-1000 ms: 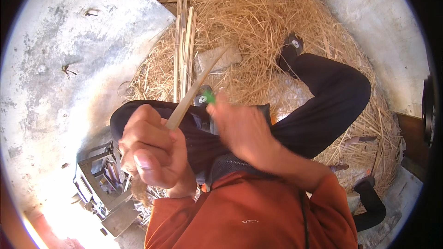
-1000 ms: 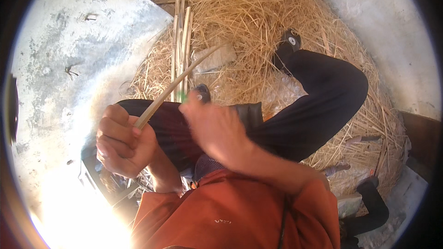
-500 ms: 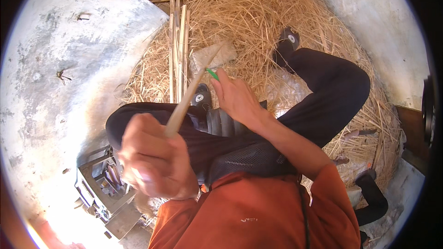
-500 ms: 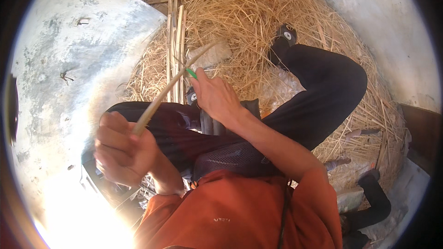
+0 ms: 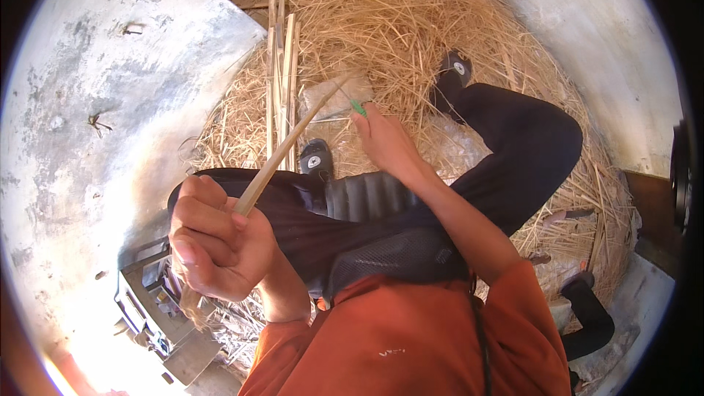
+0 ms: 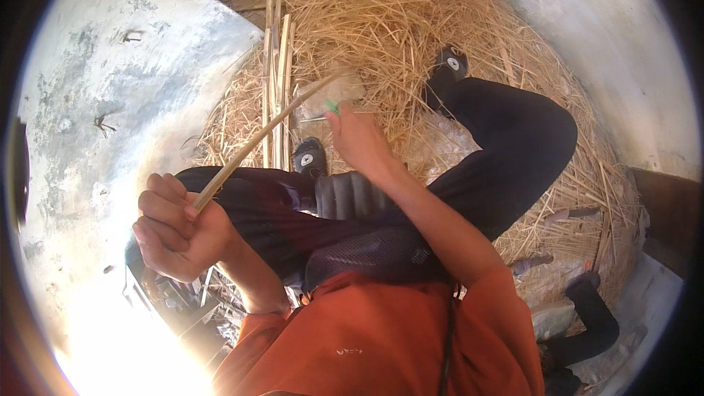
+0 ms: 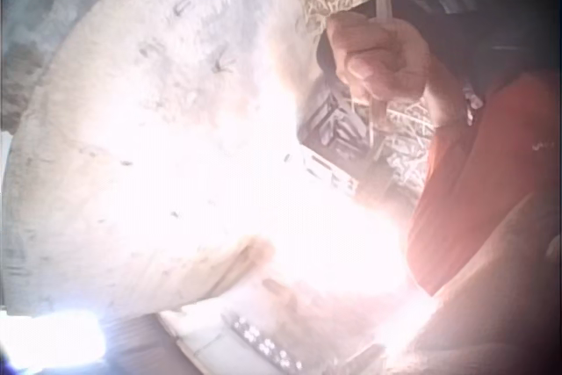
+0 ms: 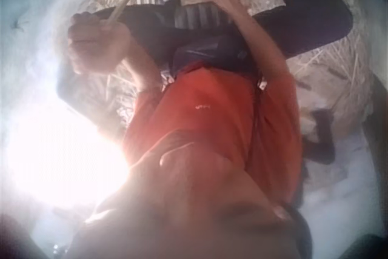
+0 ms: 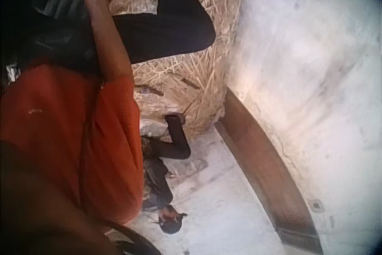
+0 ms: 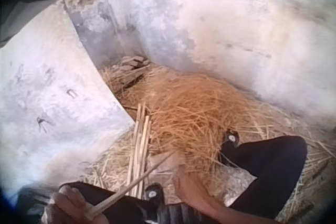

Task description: The person uses a utility knife to shave thin strips from a long wooden stick. They hold the stick with one hand and pull the knife toward their body with the other to remove bark or wood layers.

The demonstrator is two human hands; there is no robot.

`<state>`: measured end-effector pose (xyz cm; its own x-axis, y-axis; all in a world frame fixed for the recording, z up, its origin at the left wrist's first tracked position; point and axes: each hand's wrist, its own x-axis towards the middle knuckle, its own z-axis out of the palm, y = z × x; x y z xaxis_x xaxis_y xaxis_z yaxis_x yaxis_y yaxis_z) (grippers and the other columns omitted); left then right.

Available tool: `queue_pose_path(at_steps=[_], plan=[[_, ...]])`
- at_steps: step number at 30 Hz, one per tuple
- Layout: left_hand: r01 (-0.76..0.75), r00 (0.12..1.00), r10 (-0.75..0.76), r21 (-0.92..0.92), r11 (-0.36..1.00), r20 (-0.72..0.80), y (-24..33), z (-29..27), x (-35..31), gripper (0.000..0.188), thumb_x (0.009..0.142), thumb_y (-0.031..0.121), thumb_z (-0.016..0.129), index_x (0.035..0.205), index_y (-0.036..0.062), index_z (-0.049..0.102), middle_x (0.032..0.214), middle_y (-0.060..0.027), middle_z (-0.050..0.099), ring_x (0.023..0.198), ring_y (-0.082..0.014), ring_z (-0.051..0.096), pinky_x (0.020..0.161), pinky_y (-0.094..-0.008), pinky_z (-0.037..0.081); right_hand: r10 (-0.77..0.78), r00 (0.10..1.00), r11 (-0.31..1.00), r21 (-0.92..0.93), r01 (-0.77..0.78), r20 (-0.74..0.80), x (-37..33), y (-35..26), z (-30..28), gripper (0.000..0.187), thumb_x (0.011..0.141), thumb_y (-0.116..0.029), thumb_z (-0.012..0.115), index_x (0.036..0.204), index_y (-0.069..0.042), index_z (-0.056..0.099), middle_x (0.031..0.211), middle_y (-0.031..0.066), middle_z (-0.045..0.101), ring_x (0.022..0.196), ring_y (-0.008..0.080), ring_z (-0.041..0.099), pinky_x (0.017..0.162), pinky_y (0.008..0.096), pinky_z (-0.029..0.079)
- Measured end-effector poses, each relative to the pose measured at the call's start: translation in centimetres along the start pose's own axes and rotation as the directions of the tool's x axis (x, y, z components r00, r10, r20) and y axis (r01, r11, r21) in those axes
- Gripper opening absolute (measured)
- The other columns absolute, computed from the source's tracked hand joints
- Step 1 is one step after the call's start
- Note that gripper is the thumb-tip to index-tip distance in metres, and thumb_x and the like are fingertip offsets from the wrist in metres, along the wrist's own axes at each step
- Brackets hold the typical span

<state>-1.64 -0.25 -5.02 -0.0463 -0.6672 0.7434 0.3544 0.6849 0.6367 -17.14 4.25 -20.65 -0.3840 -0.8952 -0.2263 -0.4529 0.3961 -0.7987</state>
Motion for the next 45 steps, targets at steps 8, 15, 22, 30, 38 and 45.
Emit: queue_pose_path(at_steps=[8,15,22,30,38,45], plan=[[0.118,0.965,-0.053,0.246,0.962,-0.258,-3.4,0.7,-1.6,0.043,0.101,0.025,0.033,0.06,0.0161,0.028,0.052,0.0005,0.025,0.051,-0.011,0.027,0.048,-0.0261,0.023,-0.195,0.972,0.92,0.368,0.136,0.128,-6.7,-7.3,-0.4,0.023,0.096,-0.022,0.047,0.097,0.001,0.044,0.059,0.0256,0.056,0.058,0.047,0.056,0.053,0.0532,0.041],[0.061,0.988,-0.05,0.079,0.995,-0.143,2.8,-1.6,2.2,0.043,0.102,0.026,0.033,0.061,0.0149,0.026,0.055,0.0008,0.02,0.053,-0.0118,0.023,0.047,-0.0257,0.02,-0.175,0.978,0.924,0.362,0.124,0.111,-5.0,-6.1,-2.3,0.022,0.096,-0.02,0.048,0.096,0.002,0.044,0.057,0.0235,0.055,0.056,0.0444,0.056,0.052,0.0521,0.041],[0.157,0.959,-0.11,0.166,0.974,-0.26,2.6,-1.0,3.8,0.046,0.102,0.026,0.034,0.059,0.0157,0.024,0.054,0.0004,0.024,0.051,-0.0114,0.024,0.047,-0.023,0.02,-0.184,0.979,0.964,0.211,0.162,0.088,-3.5,-4.8,1.0,0.023,0.096,-0.019,0.047,0.099,0.003,0.044,0.059,0.0253,0.055,0.058,0.0461,0.056,0.054,0.0534,0.043],[0.244,0.894,-0.146,0.188,0.951,-0.425,2.7,2.9,3.9,0.053,0.103,0.035,0.032,0.054,0.0181,0.021,0.047,0.0011,0.022,0.037,-0.0098,0.015,0.041,-0.0245,0.023,0.018,1.0,0.942,-0.335,-0.015,0.005,3.8,9.9,8.8,0.029,0.098,-0.021,0.041,0.106,0.007,0.046,0.062,0.0245,0.059,0.061,0.0433,0.061,0.059,0.0512,0.05],[0.207,0.961,-0.175,0.137,0.969,-0.213,2.1,-1.5,3.8,0.04,0.1,0.041,0.038,0.07,0.0144,0.043,0.062,0.0004,0.031,0.053,-0.0105,0.025,0.052,-0.0231,0.023,-0.055,0.99,0.967,0.254,0.02,0.133,0.4,-3.3,2.3,0.027,0.098,-0.025,0.044,0.103,0.001,0.047,0.066,0.0237,0.055,0.058,0.0393,0.056,0.054,0.048,0.039],[0.11,0.991,-0.088,0.233,0.966,-0.099,1.1,-2.9,3.5,0.038,0.097,0.05,0.039,0.107,0.019,0.058,0.077,-0.004,0.039,0.066,-0.0219,0.045,0.063,-0.0302,0.038,-0.218,0.954,0.853,0.516,0.083,0.207,-5.0,-7.8,0.1,0.02,0.096,-0.019,0.049,0.1,0.0,0.044,0.061,0.0228,0.055,0.06,0.0442,0.056,0.055,0.0509,0.041]])
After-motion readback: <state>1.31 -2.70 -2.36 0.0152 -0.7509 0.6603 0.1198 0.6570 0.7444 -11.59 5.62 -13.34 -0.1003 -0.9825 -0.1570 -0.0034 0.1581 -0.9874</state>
